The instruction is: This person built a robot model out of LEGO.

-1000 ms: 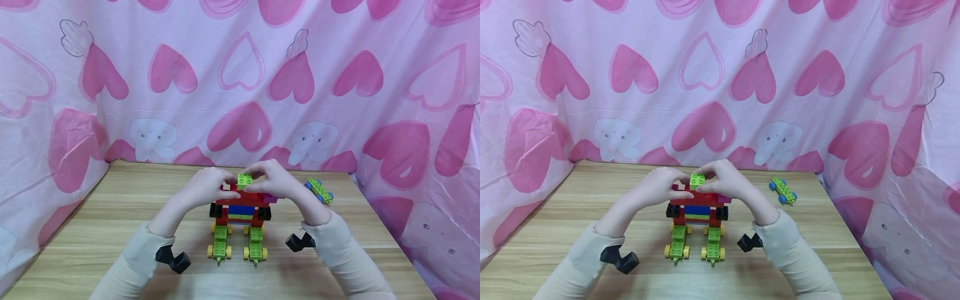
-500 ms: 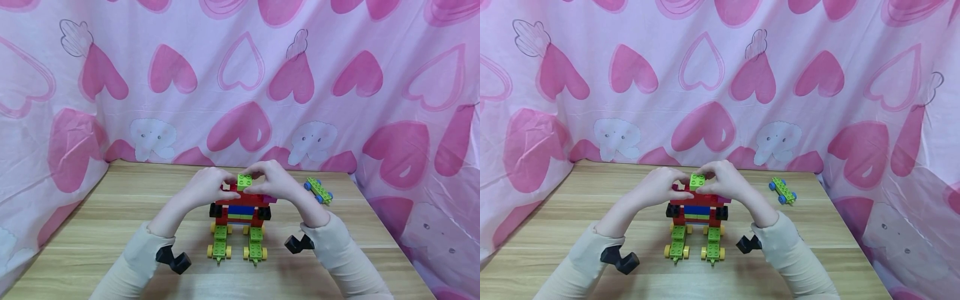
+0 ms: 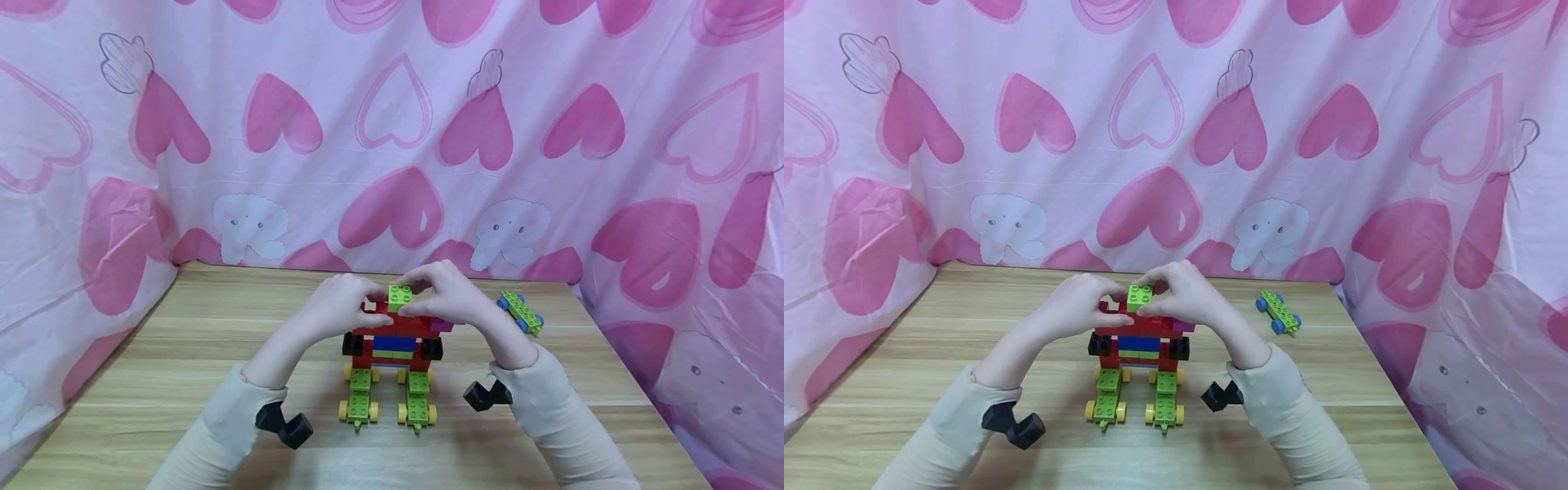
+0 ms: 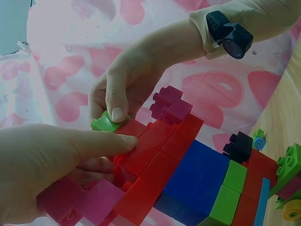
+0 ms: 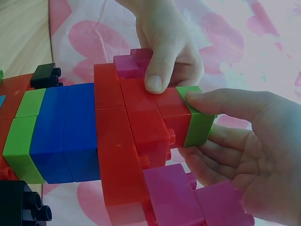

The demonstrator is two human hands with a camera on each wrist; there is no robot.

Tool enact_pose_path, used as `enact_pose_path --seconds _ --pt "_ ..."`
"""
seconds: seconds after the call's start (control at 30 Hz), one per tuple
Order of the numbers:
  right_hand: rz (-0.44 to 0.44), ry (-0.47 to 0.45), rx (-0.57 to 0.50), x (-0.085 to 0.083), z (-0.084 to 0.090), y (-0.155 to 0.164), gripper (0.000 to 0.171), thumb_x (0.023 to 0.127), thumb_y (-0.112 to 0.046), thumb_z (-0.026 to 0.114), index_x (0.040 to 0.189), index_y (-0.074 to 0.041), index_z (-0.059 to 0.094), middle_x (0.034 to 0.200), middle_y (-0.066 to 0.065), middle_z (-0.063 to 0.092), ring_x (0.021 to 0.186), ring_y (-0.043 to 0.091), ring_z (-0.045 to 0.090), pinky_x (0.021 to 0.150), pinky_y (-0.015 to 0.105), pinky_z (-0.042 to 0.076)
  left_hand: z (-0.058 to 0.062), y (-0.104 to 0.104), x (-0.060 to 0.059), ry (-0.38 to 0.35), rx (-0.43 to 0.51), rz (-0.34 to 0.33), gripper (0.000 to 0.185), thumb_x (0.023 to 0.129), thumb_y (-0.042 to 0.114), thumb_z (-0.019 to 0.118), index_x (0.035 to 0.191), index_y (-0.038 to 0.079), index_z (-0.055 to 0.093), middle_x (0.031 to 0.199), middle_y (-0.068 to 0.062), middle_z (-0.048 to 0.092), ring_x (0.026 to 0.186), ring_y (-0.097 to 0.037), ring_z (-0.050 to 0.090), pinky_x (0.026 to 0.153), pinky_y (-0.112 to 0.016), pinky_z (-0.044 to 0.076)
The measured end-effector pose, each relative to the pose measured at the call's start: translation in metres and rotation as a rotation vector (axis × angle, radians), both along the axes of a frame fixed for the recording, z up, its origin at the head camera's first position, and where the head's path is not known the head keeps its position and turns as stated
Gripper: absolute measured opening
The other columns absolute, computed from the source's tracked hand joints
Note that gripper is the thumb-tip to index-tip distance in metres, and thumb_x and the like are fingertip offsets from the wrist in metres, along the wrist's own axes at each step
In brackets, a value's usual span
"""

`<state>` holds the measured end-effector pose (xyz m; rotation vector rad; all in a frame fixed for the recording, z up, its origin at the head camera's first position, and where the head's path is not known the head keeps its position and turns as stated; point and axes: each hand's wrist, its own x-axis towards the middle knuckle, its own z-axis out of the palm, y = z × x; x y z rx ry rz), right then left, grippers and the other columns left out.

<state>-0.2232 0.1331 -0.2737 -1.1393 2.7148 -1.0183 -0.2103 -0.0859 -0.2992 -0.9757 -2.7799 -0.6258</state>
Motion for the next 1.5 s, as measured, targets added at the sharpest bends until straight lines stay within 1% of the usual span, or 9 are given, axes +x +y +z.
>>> enact_pose_path --seconds 0.27,0.5,0.6,0.73,0.93,1.07,1.27,1.37,1.5 --pt "-0.017 -0.033 -0.002 0.001 0.000 0.000 0.035 0.080 -0.015 0.080 0.113 -0.005 0.072 0.104 0.006 0.073 0.097 0.022 0.066 0.089 0.044 0.056 0.000 0.001 0.000 -0.001 0.001 -0.009 0.033 0.083 0.039 0.077 0.107 0.016 0.075 0.091 0.005 0.074 0.074 -0.008 0.061 0.066 -0.022 0.051" --pt "-0.018 -0.040 0.025 0.001 0.002 0.000 0.036 0.081 -0.019 0.079 0.113 -0.006 0.072 0.107 0.007 0.073 0.099 0.023 0.065 0.087 0.037 0.057 0.001 0.000 -0.001 -0.036 0.007 -0.006 0.035 0.083 0.038 0.077 0.110 0.016 0.074 0.097 0.002 0.075 0.081 -0.013 0.066 0.073 -0.026 0.055" --pt "-0.020 -0.040 0.028 0.000 0.002 0.000 0.038 0.080 -0.018 0.080 0.115 -0.007 0.071 0.108 0.006 0.072 0.100 0.022 0.065 0.089 0.038 0.056 0.003 0.000 -0.001 -0.053 0.009 -0.007 0.036 0.083 0.037 0.077 0.111 0.015 0.074 0.099 0.001 0.075 0.083 -0.013 0.067 0.075 -0.027 0.056" --pt "-0.012 -0.021 0.028 0.001 0.000 0.001 0.040 0.080 -0.017 0.080 0.117 -0.007 0.070 0.110 0.006 0.072 0.100 0.021 0.064 0.092 0.040 0.056 0.003 -0.001 0.001 -0.060 0.017 -0.009 0.037 0.083 0.037 0.077 0.113 0.016 0.073 0.101 0.002 0.075 0.083 -0.011 0.066 0.076 -0.027 0.057" --pt "0.009 0.008 0.023 0.003 0.002 0.004 0.042 0.082 -0.020 0.080 0.121 -0.008 0.069 0.115 0.005 0.071 0.102 0.020 0.065 0.093 0.040 0.055 0.002 -0.001 0.002 -0.028 0.004 -0.016 0.042 0.084 0.039 0.077 0.117 0.014 0.072 0.103 0.001 0.075 0.084 -0.011 0.066 0.078 -0.028 0.057" --pt "0.005 0.059 -0.035 0.003 0.006 0.015 0.043 0.082 -0.019 0.080 0.122 -0.007 0.068 0.117 0.007 0.071 0.107 0.022 0.066 0.094 0.041 0.055 0.002 -0.002 0.004 -0.014 0.008 -0.004 0.049 0.083 0.040 0.077 0.122 0.011 0.069 0.111 -0.003 0.073 0.096 -0.016 0.068 0.086 -0.034 0.057" --pt "-0.101 0.166 -0.156 -0.002 0.008 0.045 0.037 0.086 -0.014 0.075 0.120 -0.003 0.068 0.118 0.012 0.070 0.110 0.026 0.066 0.094 0.039 0.055 0.004 -0.003 0.004 -0.008 0.073 0.011 0.046 0.084 0.038 0.076 0.121 0.012 0.069 0.109 -0.002 0.073 0.102 -0.017 0.067 0.089 -0.035 0.057" --pt "-0.199 0.213 -0.178 -0.005 0.006 0.063 0.034 0.088 -0.014 0.074 0.120 -0.003 0.068 0.119 0.012 0.070 0.111 0.026 0.066 0.092 0.027 0.055 0.004 -0.002 0.004 0.000 0.086 0.005 0.044 0.085 0.037 0.075 0.121 0.012 0.069 0.109 -0.002 0.073 0.103 -0.017 0.067 0.090 -0.036 0.057" --pt "-0.331 0.242 -0.200 -0.010 -0.003 0.088 0.033 0.089 -0.015 0.072 0.120 -0.003 0.068 0.118 0.013 0.070 0.110 0.027 0.065 0.088 0.007 0.047 0.004 -0.002 0.004 0.007 0.078 -0.010 0.042 0.087 0.037 0.073 0.121 0.011 0.068 0.110 -0.002 0.073 0.104 -0.018 0.067 0.091 -0.036 0.056"
